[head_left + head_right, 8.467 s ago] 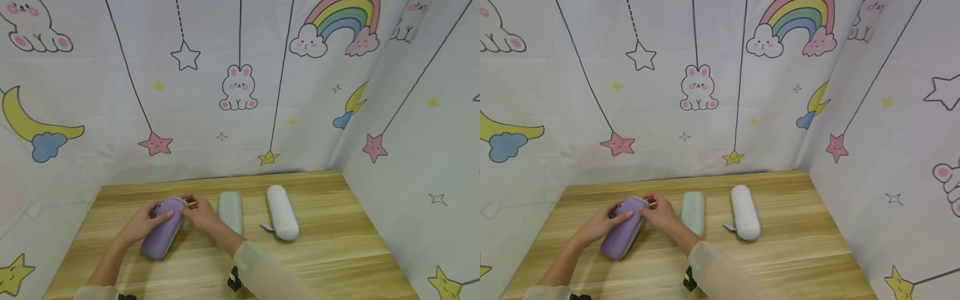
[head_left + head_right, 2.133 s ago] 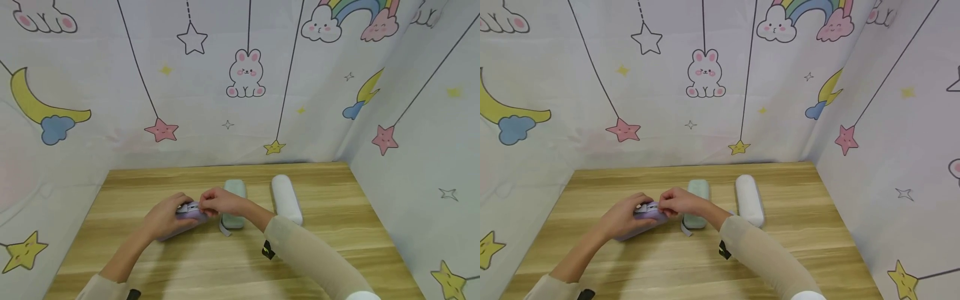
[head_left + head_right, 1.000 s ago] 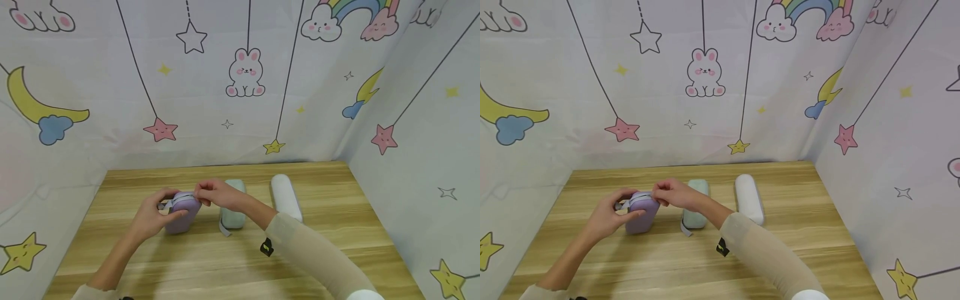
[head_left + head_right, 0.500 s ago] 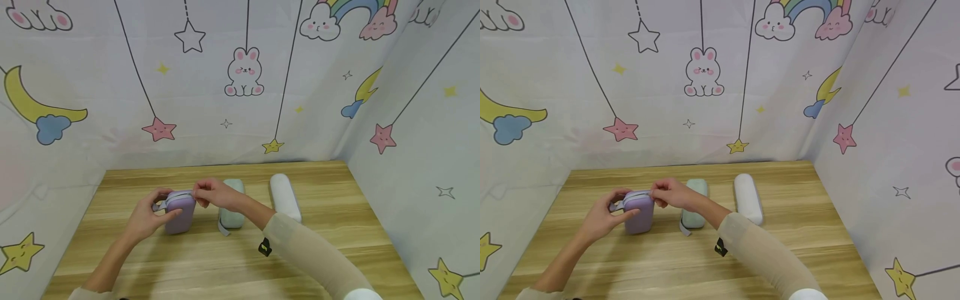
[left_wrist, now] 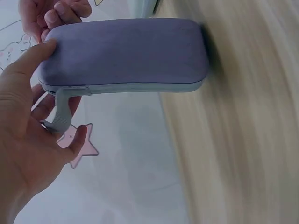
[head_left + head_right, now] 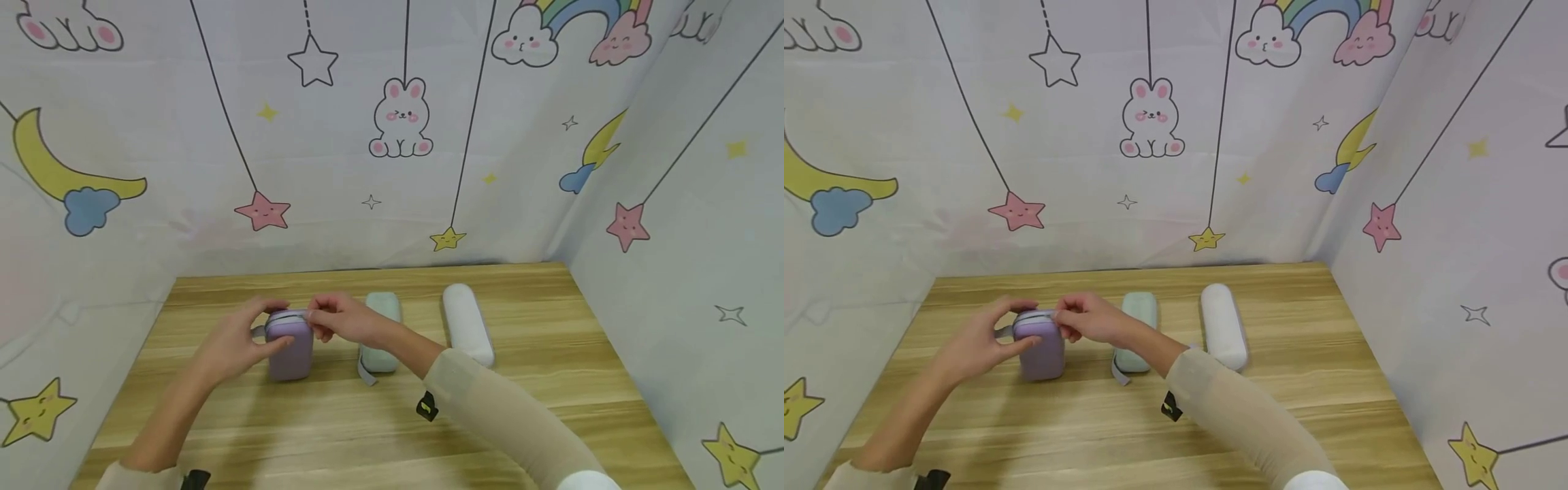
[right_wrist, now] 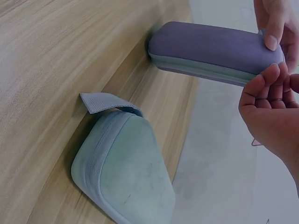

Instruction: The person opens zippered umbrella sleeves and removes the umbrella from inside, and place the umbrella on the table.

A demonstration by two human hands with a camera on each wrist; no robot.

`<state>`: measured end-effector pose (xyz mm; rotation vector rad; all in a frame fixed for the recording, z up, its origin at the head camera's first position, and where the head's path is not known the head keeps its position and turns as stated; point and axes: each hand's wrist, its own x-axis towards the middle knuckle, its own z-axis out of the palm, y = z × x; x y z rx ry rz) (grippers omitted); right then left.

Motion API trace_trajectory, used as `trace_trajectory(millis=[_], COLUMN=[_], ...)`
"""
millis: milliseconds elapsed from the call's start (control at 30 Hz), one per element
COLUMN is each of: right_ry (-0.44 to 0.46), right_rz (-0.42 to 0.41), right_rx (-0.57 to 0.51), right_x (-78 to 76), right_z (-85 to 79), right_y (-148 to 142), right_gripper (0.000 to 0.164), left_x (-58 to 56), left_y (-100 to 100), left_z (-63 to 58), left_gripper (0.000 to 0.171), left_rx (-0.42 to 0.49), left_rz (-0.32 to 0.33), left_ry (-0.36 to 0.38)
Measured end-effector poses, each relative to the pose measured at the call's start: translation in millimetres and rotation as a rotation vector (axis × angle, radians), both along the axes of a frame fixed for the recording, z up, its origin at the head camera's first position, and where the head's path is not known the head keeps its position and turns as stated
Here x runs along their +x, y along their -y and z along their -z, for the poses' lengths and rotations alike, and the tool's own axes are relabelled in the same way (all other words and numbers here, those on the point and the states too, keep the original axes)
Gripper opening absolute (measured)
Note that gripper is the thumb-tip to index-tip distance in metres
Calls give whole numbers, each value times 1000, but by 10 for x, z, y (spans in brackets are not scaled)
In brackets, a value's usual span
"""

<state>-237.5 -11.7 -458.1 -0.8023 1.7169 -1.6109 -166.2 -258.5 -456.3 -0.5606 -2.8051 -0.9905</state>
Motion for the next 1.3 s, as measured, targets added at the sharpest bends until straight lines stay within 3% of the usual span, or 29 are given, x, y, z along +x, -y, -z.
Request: trace_trajectory(millis=[267, 400, 567, 733, 1033, 1300], right_ry=[-59, -95, -144, -153, -139, -102], right_rz=[-25, -38, -43, -42, -63, -28], right_rx=[17, 28, 43, 30, 3, 7], right_x=[39, 65, 85, 87, 82, 99], right_z=[-32, -36, -13, 4, 50, 61], right_y=[63, 93, 105, 81, 54, 81], right_gripper=[23, 23, 22, 20, 22, 21], left_x=[35, 36, 34, 33, 71, 68], left_y=[-127, -208, -243, -217, -66, -6], left_z=[-267, -372, -401, -372, -300, -235], left_gripper=[56, 56, 52, 48, 45, 43], left_rx=[-366, -454, -411, -382, -201, -126], left_rz=[3, 53, 107, 117, 102, 124], left_ry=[-118, -134, -45, -53, 14, 35])
